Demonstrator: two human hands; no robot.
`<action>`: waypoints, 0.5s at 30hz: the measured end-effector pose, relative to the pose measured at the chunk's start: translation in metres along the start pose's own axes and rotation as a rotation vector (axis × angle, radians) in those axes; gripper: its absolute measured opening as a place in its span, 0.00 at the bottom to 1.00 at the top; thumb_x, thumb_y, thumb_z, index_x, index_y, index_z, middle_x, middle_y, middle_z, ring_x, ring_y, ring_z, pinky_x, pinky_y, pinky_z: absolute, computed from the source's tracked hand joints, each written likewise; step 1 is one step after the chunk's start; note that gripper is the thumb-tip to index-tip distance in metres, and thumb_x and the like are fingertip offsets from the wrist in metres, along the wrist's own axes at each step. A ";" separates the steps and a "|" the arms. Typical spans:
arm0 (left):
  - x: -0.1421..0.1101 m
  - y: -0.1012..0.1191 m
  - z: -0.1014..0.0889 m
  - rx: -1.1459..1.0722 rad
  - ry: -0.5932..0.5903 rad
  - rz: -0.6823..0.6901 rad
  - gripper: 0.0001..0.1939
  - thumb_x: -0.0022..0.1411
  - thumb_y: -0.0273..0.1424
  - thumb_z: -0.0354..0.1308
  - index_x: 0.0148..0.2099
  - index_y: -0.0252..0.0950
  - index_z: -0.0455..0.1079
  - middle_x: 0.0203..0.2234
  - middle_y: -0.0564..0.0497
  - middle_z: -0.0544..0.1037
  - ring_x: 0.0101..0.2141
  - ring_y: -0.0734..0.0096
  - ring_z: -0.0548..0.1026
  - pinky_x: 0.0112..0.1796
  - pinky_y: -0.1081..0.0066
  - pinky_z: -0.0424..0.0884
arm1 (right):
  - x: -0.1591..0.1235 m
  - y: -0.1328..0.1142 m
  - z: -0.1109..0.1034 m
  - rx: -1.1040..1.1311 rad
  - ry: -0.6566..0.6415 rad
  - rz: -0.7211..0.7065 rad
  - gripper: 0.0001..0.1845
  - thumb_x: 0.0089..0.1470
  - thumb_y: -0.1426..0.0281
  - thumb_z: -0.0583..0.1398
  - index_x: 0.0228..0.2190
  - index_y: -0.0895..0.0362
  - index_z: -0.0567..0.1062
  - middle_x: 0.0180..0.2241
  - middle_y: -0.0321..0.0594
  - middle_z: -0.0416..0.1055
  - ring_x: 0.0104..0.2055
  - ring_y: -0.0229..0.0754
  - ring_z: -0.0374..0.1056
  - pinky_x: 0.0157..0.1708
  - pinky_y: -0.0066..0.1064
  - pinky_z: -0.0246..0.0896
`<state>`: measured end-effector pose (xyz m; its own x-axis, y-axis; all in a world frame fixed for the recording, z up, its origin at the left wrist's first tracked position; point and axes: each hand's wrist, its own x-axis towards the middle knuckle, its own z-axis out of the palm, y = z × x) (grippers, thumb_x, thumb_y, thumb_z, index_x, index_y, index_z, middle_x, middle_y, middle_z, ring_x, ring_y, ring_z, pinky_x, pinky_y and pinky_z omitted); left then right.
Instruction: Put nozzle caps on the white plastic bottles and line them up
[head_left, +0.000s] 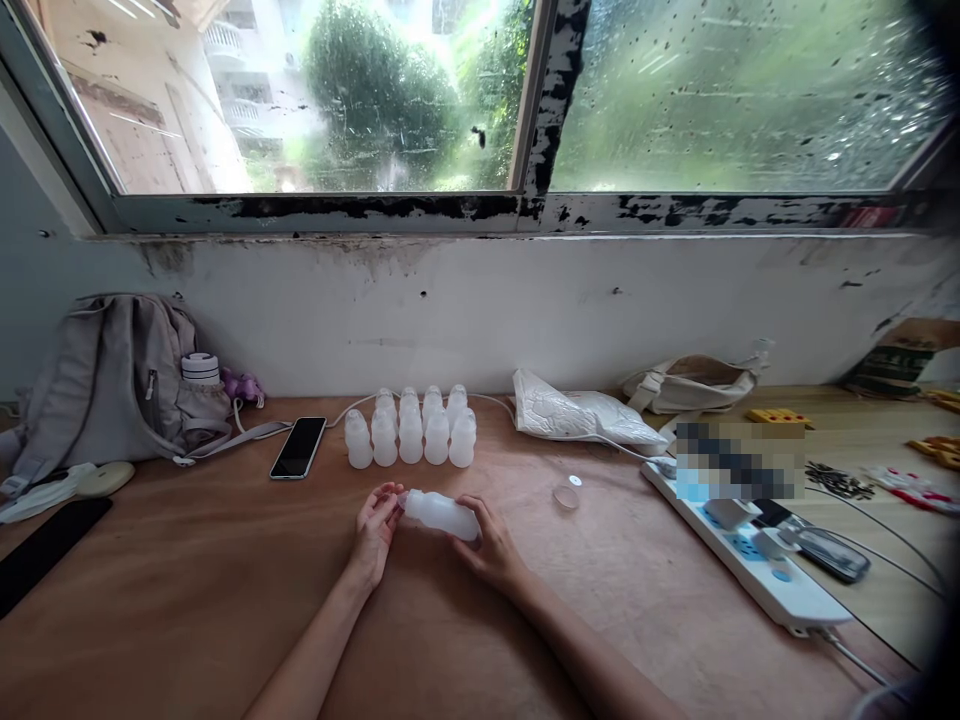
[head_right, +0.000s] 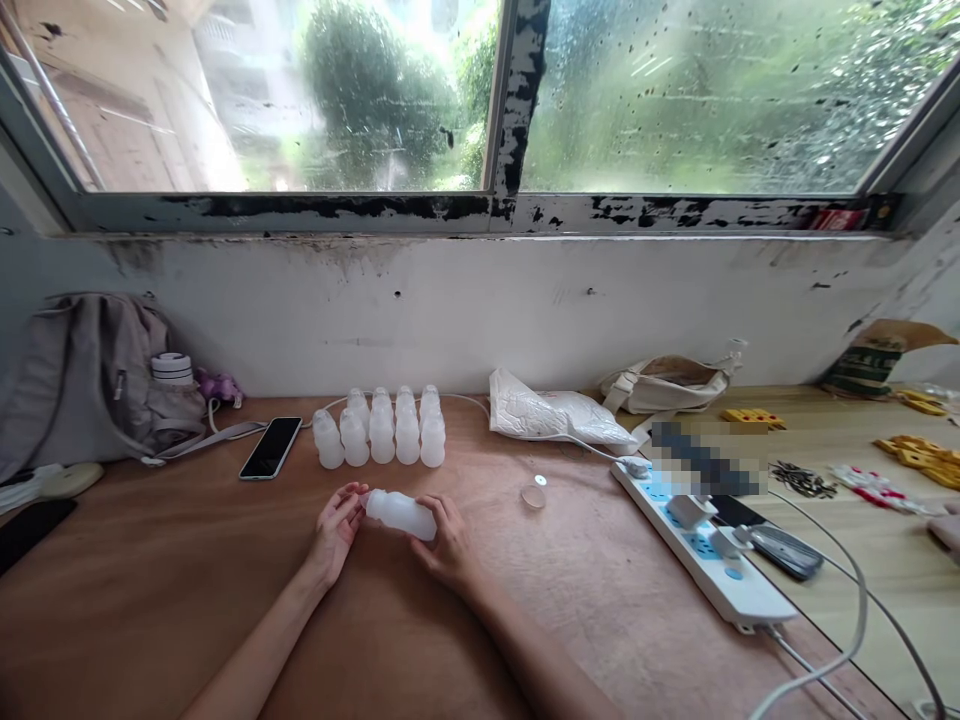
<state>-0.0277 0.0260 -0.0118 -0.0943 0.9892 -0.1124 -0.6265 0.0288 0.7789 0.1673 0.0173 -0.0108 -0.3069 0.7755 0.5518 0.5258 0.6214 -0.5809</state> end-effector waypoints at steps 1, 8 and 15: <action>0.000 -0.001 0.000 0.011 0.010 0.007 0.14 0.47 0.27 0.60 0.39 0.35 0.66 0.34 0.50 0.74 0.37 0.74 0.72 0.40 0.74 0.64 | 0.000 0.000 0.000 0.001 -0.005 -0.006 0.22 0.44 0.73 0.58 0.44 0.56 0.61 0.41 0.45 0.62 0.44 0.45 0.61 0.43 0.36 0.59; 0.000 0.000 0.000 0.077 -0.021 0.052 0.19 0.44 0.26 0.61 0.42 0.36 0.65 0.36 0.49 0.73 0.40 0.70 0.71 0.42 0.71 0.64 | -0.002 0.003 0.002 0.001 -0.022 -0.034 0.23 0.45 0.72 0.58 0.45 0.55 0.60 0.43 0.46 0.61 0.45 0.46 0.60 0.44 0.38 0.59; 0.001 -0.002 -0.002 0.227 0.014 0.083 0.18 0.47 0.32 0.61 0.41 0.34 0.65 0.28 0.49 0.74 0.28 0.73 0.72 0.32 0.73 0.65 | -0.004 0.005 0.004 -0.011 0.073 -0.070 0.21 0.47 0.71 0.58 0.45 0.55 0.60 0.44 0.47 0.60 0.46 0.46 0.61 0.43 0.38 0.60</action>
<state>-0.0279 0.0263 -0.0148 -0.1496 0.9875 -0.0499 -0.4262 -0.0189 0.9044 0.1679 0.0179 -0.0176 -0.2845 0.7195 0.6335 0.5137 0.6724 -0.5330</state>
